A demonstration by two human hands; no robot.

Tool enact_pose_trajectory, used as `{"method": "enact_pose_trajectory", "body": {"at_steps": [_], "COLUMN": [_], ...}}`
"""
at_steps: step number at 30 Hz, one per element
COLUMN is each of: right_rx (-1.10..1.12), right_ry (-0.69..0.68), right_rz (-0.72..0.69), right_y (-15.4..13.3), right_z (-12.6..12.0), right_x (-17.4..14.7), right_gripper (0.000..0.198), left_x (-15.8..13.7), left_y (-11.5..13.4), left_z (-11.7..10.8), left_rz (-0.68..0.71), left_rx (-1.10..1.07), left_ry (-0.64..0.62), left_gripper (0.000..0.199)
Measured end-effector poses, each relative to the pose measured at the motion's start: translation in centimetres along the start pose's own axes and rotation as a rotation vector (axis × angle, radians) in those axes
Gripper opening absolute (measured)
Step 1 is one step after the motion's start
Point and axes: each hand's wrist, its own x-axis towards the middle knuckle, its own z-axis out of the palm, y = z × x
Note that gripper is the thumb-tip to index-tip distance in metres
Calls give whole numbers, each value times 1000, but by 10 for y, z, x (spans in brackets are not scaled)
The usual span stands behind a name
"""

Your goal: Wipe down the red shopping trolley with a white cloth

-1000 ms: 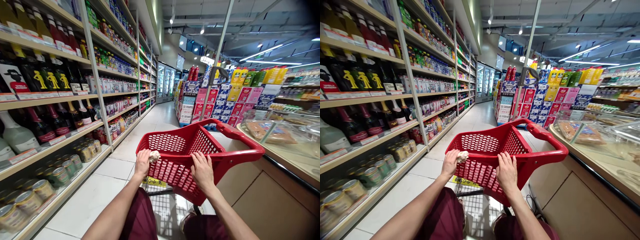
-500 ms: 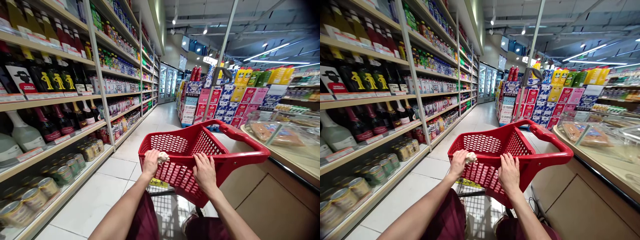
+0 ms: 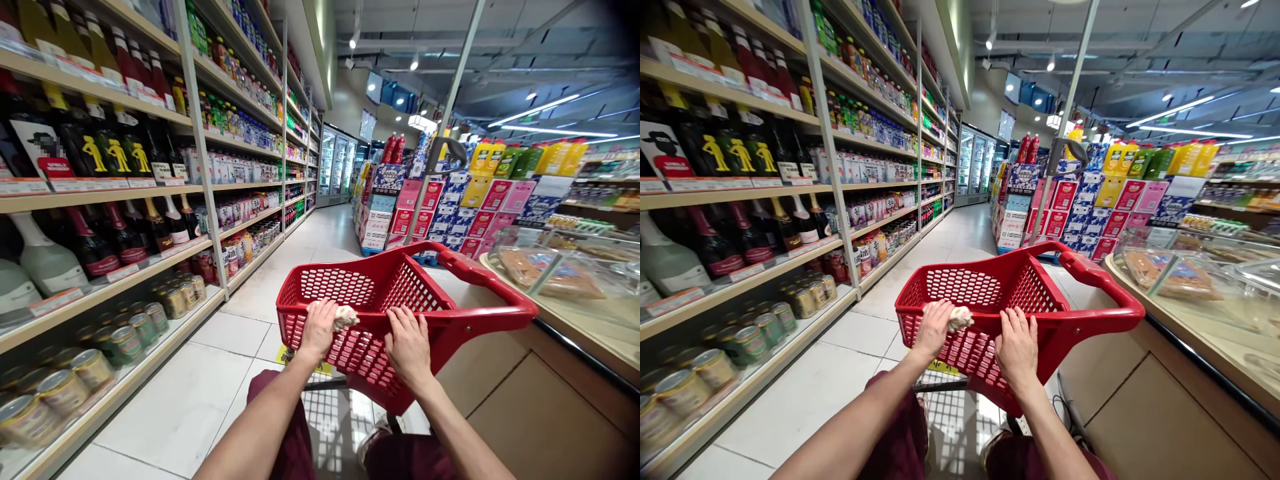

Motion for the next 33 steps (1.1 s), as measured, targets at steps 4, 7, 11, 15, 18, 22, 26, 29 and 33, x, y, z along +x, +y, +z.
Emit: {"method": "enact_pose_trajectory", "body": {"at_steps": [4,7,11,15,18,22,26,29,33], "right_rx": [-4,-2,21,40,118,227,168,96,27], "right_ry": [-27,-36,-12,14,3,-113,-187,-179,-141], "right_rz": [-35,-31,-16,10,-74,-150,-136,-124,-137], "right_y": [1,2,0,-6,-18,-46,-71,-65,-10], "right_z": [-5,-6,-4,-3,-1,8,19,20,-1], "right_x": [0,0,0,6,16,28,34,34,29], "right_gripper": [41,40,40,40,44,40,32,28,31], "left_x": [12,7,-2,10,19,4,-17,-19,-11], "left_y": [34,19,-11,17,42,24,-4,-2,9], "left_z": [13,7,-3,8,14,1,-12,-11,-10], "left_rz": [88,55,-44,31,112,42,-125,-90,-61], "left_rx": [-86,-78,-33,-66,-100,-2,115,119,78], "left_ry": [-23,-20,-3,-25,-55,-93,-62,-53,-59], "left_gripper": [39,38,38,39,38,49,65,69,69]}}
